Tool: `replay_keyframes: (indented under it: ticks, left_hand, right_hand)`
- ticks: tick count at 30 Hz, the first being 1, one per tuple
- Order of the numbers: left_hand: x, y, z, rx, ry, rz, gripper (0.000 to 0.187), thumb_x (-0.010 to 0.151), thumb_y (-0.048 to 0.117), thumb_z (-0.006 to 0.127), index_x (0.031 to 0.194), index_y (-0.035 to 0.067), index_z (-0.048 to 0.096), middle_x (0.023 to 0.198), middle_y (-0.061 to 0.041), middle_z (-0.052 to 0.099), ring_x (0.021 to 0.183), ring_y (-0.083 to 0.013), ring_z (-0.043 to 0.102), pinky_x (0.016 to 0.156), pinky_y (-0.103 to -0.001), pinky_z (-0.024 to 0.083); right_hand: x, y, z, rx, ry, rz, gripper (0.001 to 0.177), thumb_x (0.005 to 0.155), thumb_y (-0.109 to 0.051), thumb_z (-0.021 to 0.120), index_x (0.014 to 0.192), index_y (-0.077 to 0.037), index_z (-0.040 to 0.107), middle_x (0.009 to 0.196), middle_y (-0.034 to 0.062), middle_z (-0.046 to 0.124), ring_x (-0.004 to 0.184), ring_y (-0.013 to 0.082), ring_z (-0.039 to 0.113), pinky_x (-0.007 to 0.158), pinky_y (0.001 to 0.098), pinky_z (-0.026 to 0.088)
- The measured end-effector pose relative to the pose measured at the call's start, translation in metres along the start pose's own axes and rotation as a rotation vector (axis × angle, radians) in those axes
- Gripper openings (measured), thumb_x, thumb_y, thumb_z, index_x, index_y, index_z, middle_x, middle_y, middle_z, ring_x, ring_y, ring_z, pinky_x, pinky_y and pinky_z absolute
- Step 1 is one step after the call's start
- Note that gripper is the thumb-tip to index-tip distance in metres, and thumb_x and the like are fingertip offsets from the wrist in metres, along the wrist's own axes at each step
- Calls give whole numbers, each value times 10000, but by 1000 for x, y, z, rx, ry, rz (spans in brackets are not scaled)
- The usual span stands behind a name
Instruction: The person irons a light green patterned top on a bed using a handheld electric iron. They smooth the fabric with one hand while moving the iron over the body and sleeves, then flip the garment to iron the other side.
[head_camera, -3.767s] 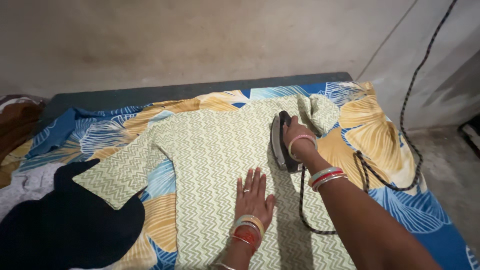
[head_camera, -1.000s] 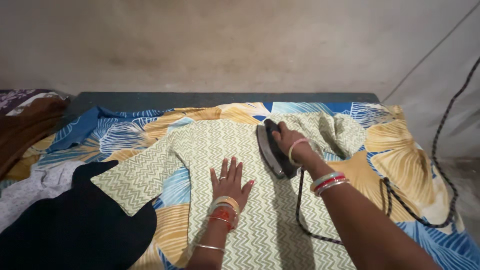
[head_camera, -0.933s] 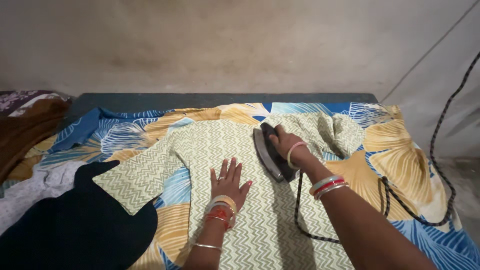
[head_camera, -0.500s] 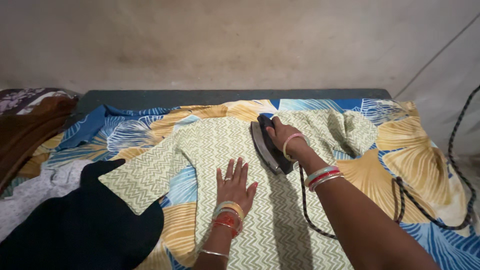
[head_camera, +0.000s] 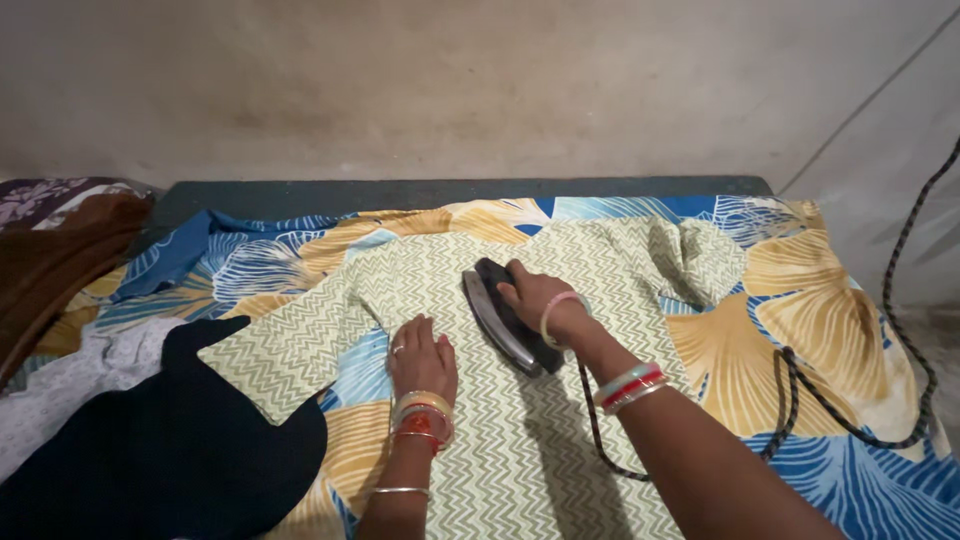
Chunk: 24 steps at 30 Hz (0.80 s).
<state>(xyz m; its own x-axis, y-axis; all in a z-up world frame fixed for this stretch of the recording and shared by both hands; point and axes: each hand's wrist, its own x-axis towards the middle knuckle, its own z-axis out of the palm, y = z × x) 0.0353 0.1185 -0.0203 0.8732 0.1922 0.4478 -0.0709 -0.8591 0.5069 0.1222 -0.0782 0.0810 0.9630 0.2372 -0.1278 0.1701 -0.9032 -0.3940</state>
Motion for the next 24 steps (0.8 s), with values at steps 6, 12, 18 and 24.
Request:
replay_keyframes:
  ticks: [6, 12, 18, 24]
  left_hand:
    - [28, 1, -16, 134, -164, -48, 335, 982, 330, 513, 1158, 90, 667, 1239, -113, 642, 1187, -348, 567, 1004, -523, 454]
    - [48, -29, -45, 267, -303, 11, 363, 1025, 380, 522, 1051, 78, 722, 1132, -179, 653, 1080, -390, 635, 923, -493, 531]
    - [35, -45, -41, 162, -189, -212, 356, 879, 331, 667, 1186, 155, 710, 1065, -199, 649, 1035, -381, 642, 892, -495, 534]
    - [34, -60, -10, 47, -131, -307, 377, 850, 267, 712, 1222, 211, 709, 1077, -173, 655, 1052, -367, 640, 898, -479, 534]
  right_hand:
    - [41, -15, 10, -49, 54, 12, 444, 1027, -449, 456, 1334, -130, 485, 1028, 269, 732, 987, 463, 696, 886, 558, 522]
    - [33, -19, 15, -10, 64, 32, 458, 1016, -447, 466, 1351, -136, 463, 1040, 279, 713, 993, 475, 682, 875, 568, 516]
    - [9, -31, 20, -61, 3, -70, 431, 1039, -444, 442, 1323, -123, 487, 1044, 265, 723, 1001, 477, 682, 885, 569, 512]
    - [30, -46, 19, -80, -4, -25, 433, 1046, -444, 432, 1343, -130, 466, 1053, 262, 720, 1011, 463, 681, 889, 558, 512]
